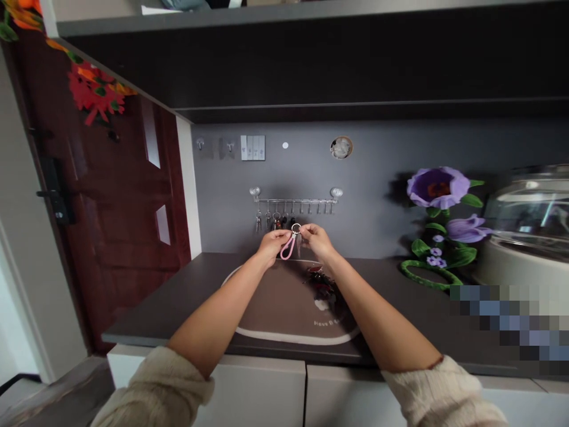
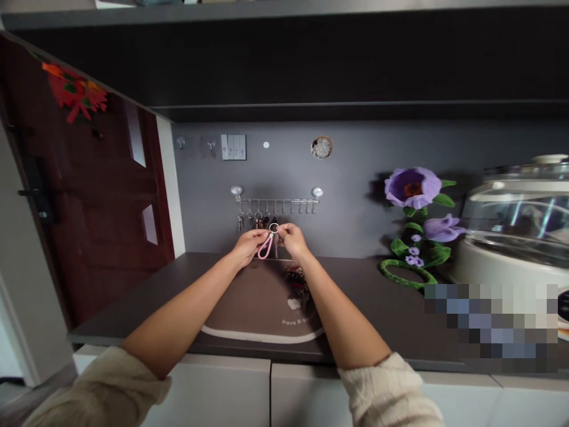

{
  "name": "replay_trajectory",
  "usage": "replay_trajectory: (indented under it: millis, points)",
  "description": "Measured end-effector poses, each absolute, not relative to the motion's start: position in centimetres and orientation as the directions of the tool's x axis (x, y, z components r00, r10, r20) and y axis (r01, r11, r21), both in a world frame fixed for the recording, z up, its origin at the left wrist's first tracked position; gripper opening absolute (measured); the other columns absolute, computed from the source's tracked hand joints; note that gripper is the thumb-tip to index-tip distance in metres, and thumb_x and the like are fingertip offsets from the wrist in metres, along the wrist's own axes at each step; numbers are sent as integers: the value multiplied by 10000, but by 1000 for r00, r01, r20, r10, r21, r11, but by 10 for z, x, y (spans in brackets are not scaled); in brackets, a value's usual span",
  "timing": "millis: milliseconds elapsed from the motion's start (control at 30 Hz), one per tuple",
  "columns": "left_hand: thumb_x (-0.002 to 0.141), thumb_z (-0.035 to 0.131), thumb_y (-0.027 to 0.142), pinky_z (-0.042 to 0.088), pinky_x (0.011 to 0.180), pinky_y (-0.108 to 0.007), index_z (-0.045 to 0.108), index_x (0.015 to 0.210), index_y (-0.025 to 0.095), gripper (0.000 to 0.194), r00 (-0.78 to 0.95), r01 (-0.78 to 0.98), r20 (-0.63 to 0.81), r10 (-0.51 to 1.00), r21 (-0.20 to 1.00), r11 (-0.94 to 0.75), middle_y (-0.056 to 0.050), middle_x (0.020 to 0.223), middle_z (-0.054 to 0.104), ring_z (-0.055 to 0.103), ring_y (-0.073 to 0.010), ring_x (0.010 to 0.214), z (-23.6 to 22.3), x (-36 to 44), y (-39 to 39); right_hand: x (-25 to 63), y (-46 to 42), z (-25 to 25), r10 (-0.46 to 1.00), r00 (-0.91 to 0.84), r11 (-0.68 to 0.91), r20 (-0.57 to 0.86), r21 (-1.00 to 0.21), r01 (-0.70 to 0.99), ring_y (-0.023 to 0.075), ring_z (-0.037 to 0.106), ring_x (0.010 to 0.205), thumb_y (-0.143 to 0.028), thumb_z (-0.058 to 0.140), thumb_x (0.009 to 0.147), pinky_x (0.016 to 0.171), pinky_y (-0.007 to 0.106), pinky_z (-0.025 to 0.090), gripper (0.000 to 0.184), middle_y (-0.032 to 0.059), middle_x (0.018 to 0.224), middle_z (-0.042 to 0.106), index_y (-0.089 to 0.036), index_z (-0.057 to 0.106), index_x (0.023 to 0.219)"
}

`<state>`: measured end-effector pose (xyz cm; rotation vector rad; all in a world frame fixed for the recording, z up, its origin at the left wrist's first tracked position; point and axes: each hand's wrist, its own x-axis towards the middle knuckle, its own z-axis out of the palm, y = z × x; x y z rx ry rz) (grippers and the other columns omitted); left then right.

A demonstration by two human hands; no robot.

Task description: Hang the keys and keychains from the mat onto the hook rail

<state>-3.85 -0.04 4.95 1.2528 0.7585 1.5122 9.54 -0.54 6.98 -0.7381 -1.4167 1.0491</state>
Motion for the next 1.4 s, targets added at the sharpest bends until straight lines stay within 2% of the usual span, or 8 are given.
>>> replay_trajectory:
  millis: [133, 333, 533, 733, 900, 1033, 1167, 1400]
  points:
    - [610, 640, 270, 401, 538, -192, 613, 799, 136, 234, -4, -286, 313, 950, 910, -301, -21, 666, 599, 512, -64, 549, 39, -37, 8, 105, 4, 82, 904, -67, 413, 423, -902, -129, 77, 487, 569, -275, 553, 654, 600, 276, 466, 139, -29, 612, 483, -166, 477, 693]
    - [626, 620, 313, 386, 515, -172, 616, 752, 129, 223, -5, -156, 249, 969, 956, -246, -53, 747, 613, 507, -54, 565, 22, -40, 12, 106, 29, 95, 900, 58, 436, 432, -895, -92, 60, 444, 503, -211, 511, 682, 578, 277, 483, 56, -28, 572, 483, -157, 500, 669]
    - [646, 600, 289, 369, 493, -167, 618, 748, 128, 191, -21, -101, 241, 970, 965, -241, -60, 764, 618, 501, -54, 566, 20, -41, 11, 94, 53, 102, 901, 179, 414, 395, -907, -83, 70, 480, 511, -173, 473, 696, 552, 253, 486, 77, -6, 552, 491, -136, 506, 637]
    - [669, 577, 280, 375, 493, -168, 616, 750, 129, 176, -51, -73, 232, 971, 969, -235, -62, 768, 621, 501, -56, 564, 18, -44, 14, 92, 75, 97, 860, 284, 423, 423, -904, 65, 87, 507, 514, -204, 483, 671, 531, 241, 463, 100, 15, 577, 542, -128, 537, 637]
    - [666, 584, 285, 374, 487, -160, 617, 738, 129, 175, -49, -72, 233, 971, 969, -236, -70, 764, 626, 504, -60, 568, 19, -44, 14, 96, 92, 89, 785, 316, 478, 533, -845, 238, 112, 535, 563, -261, 487, 662, 583, 235, 440, 164, 36, 570, 582, -124, 570, 626]
    - [673, 576, 272, 370, 479, -157, 614, 739, 128, 163, -50, -74, 232, 971, 969, -236, -71, 768, 624, 499, -58, 565, 20, -44, 13, 97, 97, 85, 738, 372, 452, 563, -822, 347, 130, 551, 595, -290, 491, 659, 602, 236, 424, 190, 62, 631, 614, -134, 590, 617]
    - [663, 587, 282, 370, 482, -157, 616, 734, 131, 170, -55, -73, 231, 971, 969, -235, -72, 773, 627, 499, -59, 568, 20, -44, 14, 95, 95, 82, 728, 400, 418, 556, -823, 384, 133, 550, 581, -299, 503, 659, 585, 236, 412, 191, 73, 666, 627, -140, 605, 624]
    - [673, 573, 265, 368, 485, -160, 612, 739, 126, 159, -61, -83, 225, 972, 970, -230, -68, 766, 623, 492, -54, 560, 20, -46, 14, 96, 95, 75, 760, 349, 407, 548, -820, 401, 109, 532, 558, -297, 483, 673, 581, 216, 404, 206, 46, 643, 618, -140, 616, 687]
